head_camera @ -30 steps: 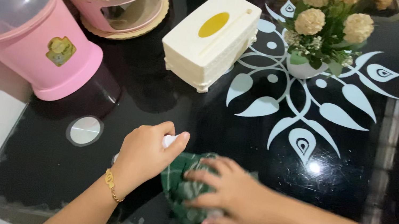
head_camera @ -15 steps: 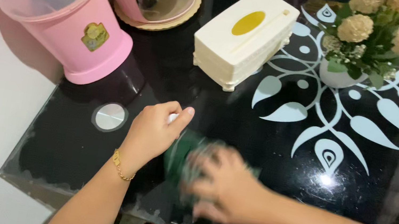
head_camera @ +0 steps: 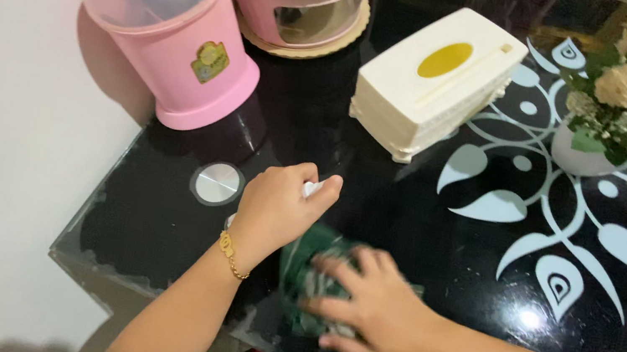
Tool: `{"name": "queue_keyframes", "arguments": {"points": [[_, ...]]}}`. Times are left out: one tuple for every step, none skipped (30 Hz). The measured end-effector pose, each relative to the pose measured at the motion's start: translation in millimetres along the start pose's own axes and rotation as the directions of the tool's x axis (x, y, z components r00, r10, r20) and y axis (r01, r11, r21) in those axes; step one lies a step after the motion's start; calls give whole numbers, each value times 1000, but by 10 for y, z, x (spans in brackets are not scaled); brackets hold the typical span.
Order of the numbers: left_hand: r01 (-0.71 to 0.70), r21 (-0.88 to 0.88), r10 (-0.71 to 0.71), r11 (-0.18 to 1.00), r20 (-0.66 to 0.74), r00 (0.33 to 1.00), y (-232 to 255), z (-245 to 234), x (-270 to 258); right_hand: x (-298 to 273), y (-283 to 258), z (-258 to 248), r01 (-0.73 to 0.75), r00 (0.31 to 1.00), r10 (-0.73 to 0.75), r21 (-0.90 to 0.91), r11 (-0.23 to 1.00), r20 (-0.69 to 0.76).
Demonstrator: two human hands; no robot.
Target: The person cleans a black glass table by spraying a cleaning solution and wiping with a green cloth. They move a pink container and a white tissue box aside to clean underneath, then return them to their original positions. The person also wipes the decorative white pattern on the table surface.
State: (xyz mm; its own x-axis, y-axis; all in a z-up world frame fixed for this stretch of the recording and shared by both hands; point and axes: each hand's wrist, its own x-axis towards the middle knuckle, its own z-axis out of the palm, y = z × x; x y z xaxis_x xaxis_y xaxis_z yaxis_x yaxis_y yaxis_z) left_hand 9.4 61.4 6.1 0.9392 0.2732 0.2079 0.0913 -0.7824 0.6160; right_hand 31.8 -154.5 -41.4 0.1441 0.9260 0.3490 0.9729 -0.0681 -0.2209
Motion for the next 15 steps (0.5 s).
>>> {"name": "queue_keyframes", "arguments": {"points": [[9, 3, -9, 1000, -10, 1000, -17, -20, 11, 55, 38, 34, 57, 998, -57, 26, 998, -11], [18, 7, -18, 1000, -20, 1000, -38, -40, 23, 133, 116, 61, 114, 993, -113, 52, 992, -24], [36, 10, -35, 999, -36, 999, -61, -60, 41, 262, 275, 59, -53, 998, 53, -11, 999, -19], [53, 13, -53, 999, -52, 997, -86, -81, 65, 435, 491, 31, -218, 976, 217, -74, 973, -24], [76, 16, -75, 997, -67, 995, -116, -109, 80, 614, 674, 15, -270, 953, 241, -150, 951, -186], [87, 17, -85, 996, -88, 992, -151, -140, 108, 748, 767, 31, -330, 906, 245, -213, 920, -346], [95, 17, -93, 995, -109, 990, -190, -165, 147, 842, 767, 104, -373, 898, 285, -235, 898, -336], [103, 17, -100, 994, -129, 986, -230, -187, 170, 950, 735, 200, -413, 888, 324, -257, 874, -327], [115, 4, -114, 993, -143, 983, -265, -214, 191, 1023, 691, 280, -456, 873, 365, -279, 845, -323], [127, -8, -127, 992, -156, 980, -302, -247, 214, 1036, 597, 370, -324, 929, 265, -222, 920, -258], [138, -21, -139, 990, -171, 975, -342, -288, 241, 1050, 515, 449, -184, 968, 151, -155, 971, -201], [167, -16, -168, 986, -168, 971, -381, -328, 265, 1073, 505, 485, -42, 988, 29, -79, 996, -151], [198, -11, -197, 980, -167, 966, -421, -367, 283, 1112, 526, 517, -29, 993, 21, -66, 997, -118], [228, -7, -226, 974, -167, 960, -460, -400, 299, 1164, 595, 530, -17, 996, 13, -53, 998, -84], [237, -5, -234, 972, -181, 955, -497, -417, 308, 1211, 700, 529, -4, 999, 2, -36, 999, -46]]}}
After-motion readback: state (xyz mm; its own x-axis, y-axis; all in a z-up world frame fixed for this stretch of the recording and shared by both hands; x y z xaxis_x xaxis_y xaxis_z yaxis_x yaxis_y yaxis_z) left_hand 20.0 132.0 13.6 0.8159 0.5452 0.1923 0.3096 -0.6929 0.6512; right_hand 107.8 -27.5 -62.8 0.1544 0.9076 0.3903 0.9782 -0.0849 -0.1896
